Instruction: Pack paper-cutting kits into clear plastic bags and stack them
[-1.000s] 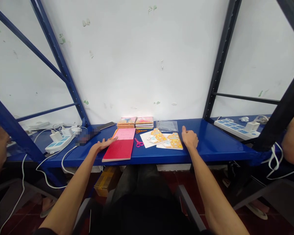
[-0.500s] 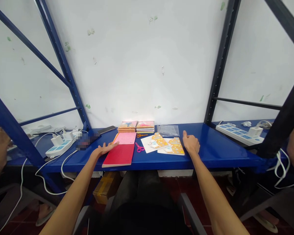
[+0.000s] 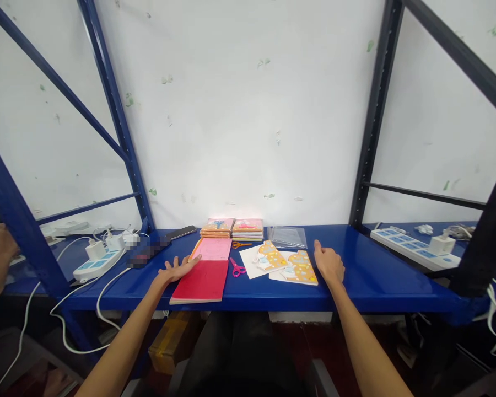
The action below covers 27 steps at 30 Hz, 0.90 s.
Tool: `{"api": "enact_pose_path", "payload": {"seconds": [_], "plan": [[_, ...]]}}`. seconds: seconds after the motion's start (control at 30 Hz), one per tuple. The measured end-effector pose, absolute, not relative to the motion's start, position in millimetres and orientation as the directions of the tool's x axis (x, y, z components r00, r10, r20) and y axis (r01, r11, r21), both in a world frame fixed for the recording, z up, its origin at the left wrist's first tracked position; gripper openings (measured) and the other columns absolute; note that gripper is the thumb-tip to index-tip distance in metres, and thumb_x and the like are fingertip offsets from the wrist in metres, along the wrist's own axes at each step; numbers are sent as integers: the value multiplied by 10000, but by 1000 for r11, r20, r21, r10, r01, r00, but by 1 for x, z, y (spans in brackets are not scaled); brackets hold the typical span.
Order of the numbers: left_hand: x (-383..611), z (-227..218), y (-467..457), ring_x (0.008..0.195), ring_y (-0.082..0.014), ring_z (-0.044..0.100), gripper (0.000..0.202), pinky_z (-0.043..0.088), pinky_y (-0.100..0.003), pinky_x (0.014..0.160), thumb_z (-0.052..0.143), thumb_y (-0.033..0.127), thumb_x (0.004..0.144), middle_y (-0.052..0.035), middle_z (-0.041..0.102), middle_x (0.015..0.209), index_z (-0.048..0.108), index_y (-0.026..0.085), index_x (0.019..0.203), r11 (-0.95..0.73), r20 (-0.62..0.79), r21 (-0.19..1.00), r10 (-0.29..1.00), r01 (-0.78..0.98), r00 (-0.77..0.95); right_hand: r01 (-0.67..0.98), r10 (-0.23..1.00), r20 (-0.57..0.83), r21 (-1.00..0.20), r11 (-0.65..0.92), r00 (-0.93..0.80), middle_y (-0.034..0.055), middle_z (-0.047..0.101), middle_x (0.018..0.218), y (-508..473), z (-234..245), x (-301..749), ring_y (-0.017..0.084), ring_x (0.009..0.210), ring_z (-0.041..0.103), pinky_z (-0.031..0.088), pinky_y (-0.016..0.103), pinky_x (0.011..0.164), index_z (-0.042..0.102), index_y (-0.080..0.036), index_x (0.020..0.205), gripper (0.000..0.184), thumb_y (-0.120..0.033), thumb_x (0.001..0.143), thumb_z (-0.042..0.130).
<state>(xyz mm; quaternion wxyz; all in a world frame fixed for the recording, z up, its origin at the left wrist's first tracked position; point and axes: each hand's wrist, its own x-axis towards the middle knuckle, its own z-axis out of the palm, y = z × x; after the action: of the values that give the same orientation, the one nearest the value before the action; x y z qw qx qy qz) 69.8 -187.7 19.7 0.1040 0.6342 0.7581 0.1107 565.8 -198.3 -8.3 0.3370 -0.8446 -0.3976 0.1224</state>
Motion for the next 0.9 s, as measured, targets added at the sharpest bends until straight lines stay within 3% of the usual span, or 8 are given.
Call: {"api": "enact_pose_path", "payload": {"seconds": [0.17, 0.3, 0.4, 0.47, 0.63, 0.9], "plan": [[81, 18, -204, 1521, -536, 129, 1078, 117, -767, 1163, 120, 889, 829, -233, 208, 1683, 396, 181, 1594, 260, -87, 354, 966, 899, -245, 598, 771, 45, -662, -453, 635, 113, 688, 1269, -200, -9, 568, 251, 1121, 667, 512, 497, 999, 672, -192, 1245, 419, -521, 1018, 547], [88, 13, -216, 1553, -481, 72, 966, 40, -696, 1211, 100, 785, 919, -208, 186, 1698, 355, 160, 1609, 268, -15, 374, 959, 888, -284, 638, 800, 83, -654, -407, 595, 195, 745, 1181, -202, -8, 570, 365, 1146, 680, 513, 470, 925, 758, -186, 1172, 609, -591, 1021, 330], [86, 9, -219, 1561, -444, 121, 872, 88, -644, 1234, 46, 676, 978, -177, 244, 1694, 297, 153, 1629, 283, 28, 391, 947, 876, -319, 680, 830, 120, -642, -354, 545, 204, 778, 1061, -206, -8, 568, 421, 1070, 702, 509, 456, 818, 799, -202, 1057, 628, -599, 972, 321], [82, 4, -218, 1560, -411, 179, 780, 152, -613, 1237, 21, 585, 1011, -125, 272, 1694, 282, 198, 1637, 292, 37, 405, 942, 867, -334, 709, 853, 135, -629, -319, 504, 169, 792, 951, -208, -10, 567, 417, 967, 721, 494, 445, 758, 801, -239, 937, 596, -630, 941, 351], [73, -10, -211, 1568, -354, 193, 675, 153, -570, 1255, 80, 480, 1046, -59, 330, 1675, 375, 240, 1604, 278, 92, 450, 931, 849, -354, 745, 889, 144, -612, -266, 436, 71, 757, 735, -210, -18, 567, 332, 775, 713, 463, 381, 695, 676, -280, 640, 597, -681, 930, 341], [74, -6, -213, 1581, -287, 192, 671, 114, -530, 1272, 90, 475, 1038, -10, 377, 1658, 390, 254, 1596, 281, 69, 560, 922, 779, -382, 751, 857, 198, -600, -278, 475, 27, 706, 673, -213, -15, 567, 284, 716, 669, 443, 346, 663, 653, -286, 679, 579, -732, 909, 362]]}}
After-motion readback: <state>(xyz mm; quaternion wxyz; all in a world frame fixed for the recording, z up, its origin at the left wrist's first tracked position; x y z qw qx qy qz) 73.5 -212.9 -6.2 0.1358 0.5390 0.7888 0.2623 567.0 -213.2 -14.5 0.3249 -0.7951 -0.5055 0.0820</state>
